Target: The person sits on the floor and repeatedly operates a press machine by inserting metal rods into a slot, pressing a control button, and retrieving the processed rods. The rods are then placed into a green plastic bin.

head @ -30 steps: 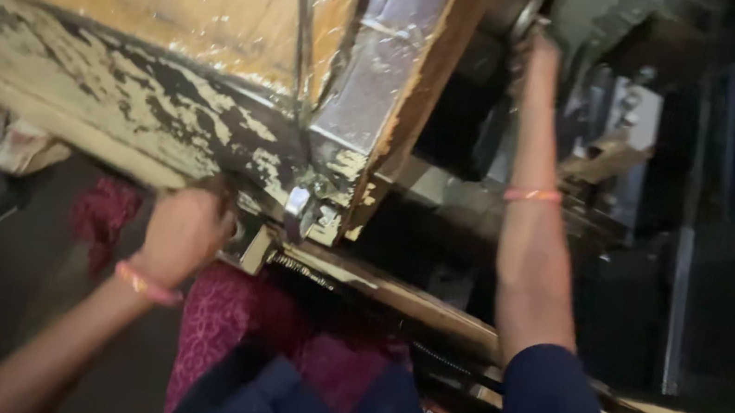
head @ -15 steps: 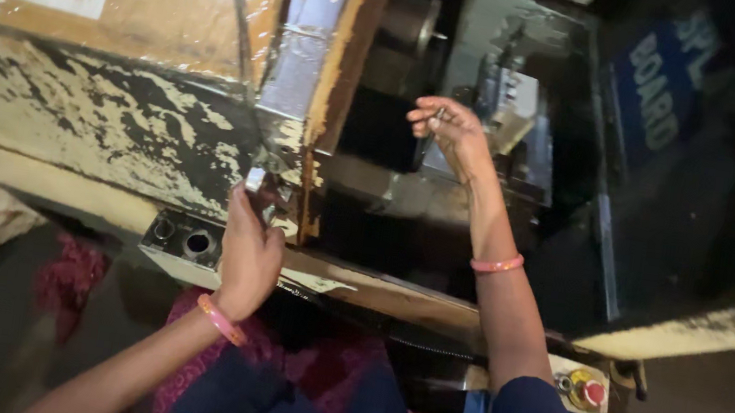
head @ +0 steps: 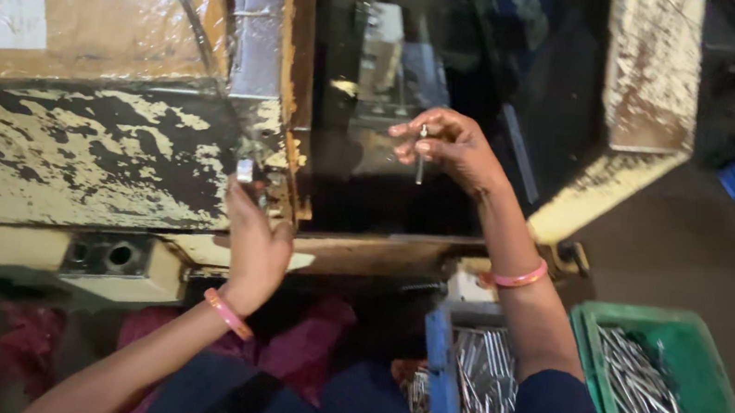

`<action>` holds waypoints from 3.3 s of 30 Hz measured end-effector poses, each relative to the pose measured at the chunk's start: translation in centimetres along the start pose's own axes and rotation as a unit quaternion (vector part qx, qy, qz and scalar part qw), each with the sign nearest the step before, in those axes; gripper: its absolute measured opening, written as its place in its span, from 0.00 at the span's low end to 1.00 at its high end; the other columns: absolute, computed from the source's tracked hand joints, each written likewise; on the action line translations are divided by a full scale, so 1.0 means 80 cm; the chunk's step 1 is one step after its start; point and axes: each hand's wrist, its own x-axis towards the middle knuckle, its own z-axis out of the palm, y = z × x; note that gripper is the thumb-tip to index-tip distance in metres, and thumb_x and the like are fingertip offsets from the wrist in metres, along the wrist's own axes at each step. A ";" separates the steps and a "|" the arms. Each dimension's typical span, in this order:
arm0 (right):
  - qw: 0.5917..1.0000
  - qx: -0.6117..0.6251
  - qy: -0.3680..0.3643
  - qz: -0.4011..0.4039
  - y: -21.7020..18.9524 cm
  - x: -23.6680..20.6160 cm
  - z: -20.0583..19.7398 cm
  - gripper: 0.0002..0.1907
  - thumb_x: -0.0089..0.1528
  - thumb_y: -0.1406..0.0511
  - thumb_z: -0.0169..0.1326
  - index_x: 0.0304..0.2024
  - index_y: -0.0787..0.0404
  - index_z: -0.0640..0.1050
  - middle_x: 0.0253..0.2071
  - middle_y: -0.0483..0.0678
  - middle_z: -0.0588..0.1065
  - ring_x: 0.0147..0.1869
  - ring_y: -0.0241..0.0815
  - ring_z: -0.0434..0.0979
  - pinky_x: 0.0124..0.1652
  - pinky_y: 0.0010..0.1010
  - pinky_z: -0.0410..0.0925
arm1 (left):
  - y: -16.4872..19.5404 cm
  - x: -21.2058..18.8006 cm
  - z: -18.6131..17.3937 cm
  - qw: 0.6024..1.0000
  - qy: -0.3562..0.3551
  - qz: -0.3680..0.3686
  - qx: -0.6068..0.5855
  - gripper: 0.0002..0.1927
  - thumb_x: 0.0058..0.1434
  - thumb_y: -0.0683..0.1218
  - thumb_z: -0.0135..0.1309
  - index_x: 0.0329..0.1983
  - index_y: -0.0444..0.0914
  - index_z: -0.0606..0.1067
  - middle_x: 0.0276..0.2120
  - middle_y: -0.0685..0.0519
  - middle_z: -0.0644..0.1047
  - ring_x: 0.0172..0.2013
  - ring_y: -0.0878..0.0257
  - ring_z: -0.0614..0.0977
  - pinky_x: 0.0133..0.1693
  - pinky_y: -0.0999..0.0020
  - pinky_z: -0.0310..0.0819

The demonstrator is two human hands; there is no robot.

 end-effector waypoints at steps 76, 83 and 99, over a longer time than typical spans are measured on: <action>0.713 -0.465 0.498 0.167 -0.091 -0.525 -0.057 0.09 0.62 0.73 0.60 0.46 0.66 0.83 0.39 0.50 0.83 0.42 0.39 0.81 0.45 0.30 0.73 | 0.167 -0.146 0.283 0.624 -0.516 -0.187 -0.556 0.15 0.68 0.40 0.55 0.57 0.32 0.75 0.53 0.49 0.80 0.54 0.62 0.83 0.50 0.69 0.81; 0.553 -0.663 0.374 0.340 -0.003 -0.584 -0.128 0.21 0.53 0.75 0.54 0.44 0.53 0.88 0.46 0.56 0.79 0.53 0.60 0.77 0.54 0.46 0.69 | 0.148 -0.164 0.292 0.628 -0.505 -0.256 -0.534 0.16 0.67 0.40 0.54 0.58 0.33 0.75 0.53 0.51 0.79 0.55 0.61 0.82 0.49 0.67 0.82; 0.698 -0.518 0.467 0.160 -0.033 -0.553 -0.093 0.13 0.62 0.73 0.59 0.50 0.64 0.82 0.43 0.52 0.81 0.44 0.45 0.81 0.47 0.31 0.73 | 0.121 -0.166 0.297 0.629 -0.490 -0.281 -0.534 0.17 0.66 0.39 0.56 0.58 0.31 0.76 0.53 0.49 0.80 0.53 0.60 0.83 0.49 0.69 0.81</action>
